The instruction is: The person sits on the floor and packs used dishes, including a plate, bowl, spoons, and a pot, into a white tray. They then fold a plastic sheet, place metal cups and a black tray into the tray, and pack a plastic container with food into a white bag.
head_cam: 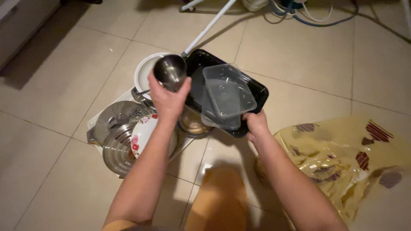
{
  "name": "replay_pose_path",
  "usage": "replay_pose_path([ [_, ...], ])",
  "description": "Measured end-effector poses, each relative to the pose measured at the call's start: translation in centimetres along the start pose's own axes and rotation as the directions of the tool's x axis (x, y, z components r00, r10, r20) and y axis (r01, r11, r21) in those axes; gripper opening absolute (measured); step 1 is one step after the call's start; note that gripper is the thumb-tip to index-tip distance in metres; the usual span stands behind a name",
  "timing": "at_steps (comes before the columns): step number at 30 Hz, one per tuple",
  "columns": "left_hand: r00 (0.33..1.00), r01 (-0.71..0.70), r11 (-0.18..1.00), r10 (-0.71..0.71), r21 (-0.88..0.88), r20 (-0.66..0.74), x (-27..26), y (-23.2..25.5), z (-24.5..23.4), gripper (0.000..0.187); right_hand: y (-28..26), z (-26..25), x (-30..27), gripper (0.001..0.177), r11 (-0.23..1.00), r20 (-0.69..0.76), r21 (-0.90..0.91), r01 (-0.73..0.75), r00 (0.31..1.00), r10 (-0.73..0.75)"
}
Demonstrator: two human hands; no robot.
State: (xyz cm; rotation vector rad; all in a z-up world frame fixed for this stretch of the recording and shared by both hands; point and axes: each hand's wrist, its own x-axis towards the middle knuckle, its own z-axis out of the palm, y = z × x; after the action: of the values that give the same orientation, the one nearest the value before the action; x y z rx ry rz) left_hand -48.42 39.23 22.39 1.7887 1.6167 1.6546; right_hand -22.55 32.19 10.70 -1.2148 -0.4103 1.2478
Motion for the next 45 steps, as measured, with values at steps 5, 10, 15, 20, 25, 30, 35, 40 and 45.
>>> replay_pose_path([
  [5, 0.998, 0.046, 0.997, -0.043, 0.069, -0.048, 4.2, -4.5, -0.8, 0.088, -0.7, 0.9, 2.0, 0.059, 0.998, -0.067, -0.017, 0.058, 0.996, -0.059],
  [10, 0.99, 0.139, 0.984, -0.136, 0.116, -0.033, 5.3, -10.5, 0.3, 0.092, -1.0, 0.9, 3.6, 0.06, 0.996, -0.146, -0.044, 0.083, 0.985, -0.088],
  [15, 0.94, 0.341, 0.929, -0.341, 0.143, -0.026, 6.0, -14.9, 2.1, 0.091, -1.0, 0.9, 4.7, 0.059, 0.996, -0.163, -0.006, 0.091, 0.982, -0.09],
  [20, 0.941, 0.325, 0.921, -0.338, 0.214, 0.03, 6.4, -17.9, 3.0, 0.094, -0.3, 1.2, 4.9, 0.063, 0.998, -0.17, 0.015, 0.066, 0.983, -0.063],
  [25, 0.941, 0.328, 0.936, -0.335, 0.128, 0.039, 6.5, -20.8, 3.3, 0.096, 0.3, 1.4, 5.4, 0.061, 0.996, -0.167, 0.01, 0.086, 0.982, -0.083],
  [30, 0.914, 0.385, 0.884, -0.405, 0.263, 0.023, 6.1, -22.7, 2.9, 0.094, 0.8, 1.9, 5.4, 0.063, 0.997, -0.197, 0.008, 0.07, 0.978, -0.067],
  [35, 0.99, 0.126, 0.936, -0.137, 0.33, 0.011, 4.8, -22.1, 2.9, 0.095, 1.3, 2.8, 5.0, 0.053, 0.992, -0.181, -0.008, 0.122, 0.976, -0.122],
  [40, 0.988, -0.146, 0.942, 0.152, 0.301, 0.005, 3.4, -16.2, 4.6, 0.065, 1.8, 3.4, 4.9, 0.054, 0.988, -0.183, 0.023, 0.151, 0.972, -0.144],
  [45, 0.839, 0.207, 0.971, -0.238, 0.117, 0.489, 3.0, -8.3, 7.9, 0.056, 2.9, 4.5, 4.7, 0.056, 0.983, -0.237, -0.008, 0.185, 0.954, -0.182],
])
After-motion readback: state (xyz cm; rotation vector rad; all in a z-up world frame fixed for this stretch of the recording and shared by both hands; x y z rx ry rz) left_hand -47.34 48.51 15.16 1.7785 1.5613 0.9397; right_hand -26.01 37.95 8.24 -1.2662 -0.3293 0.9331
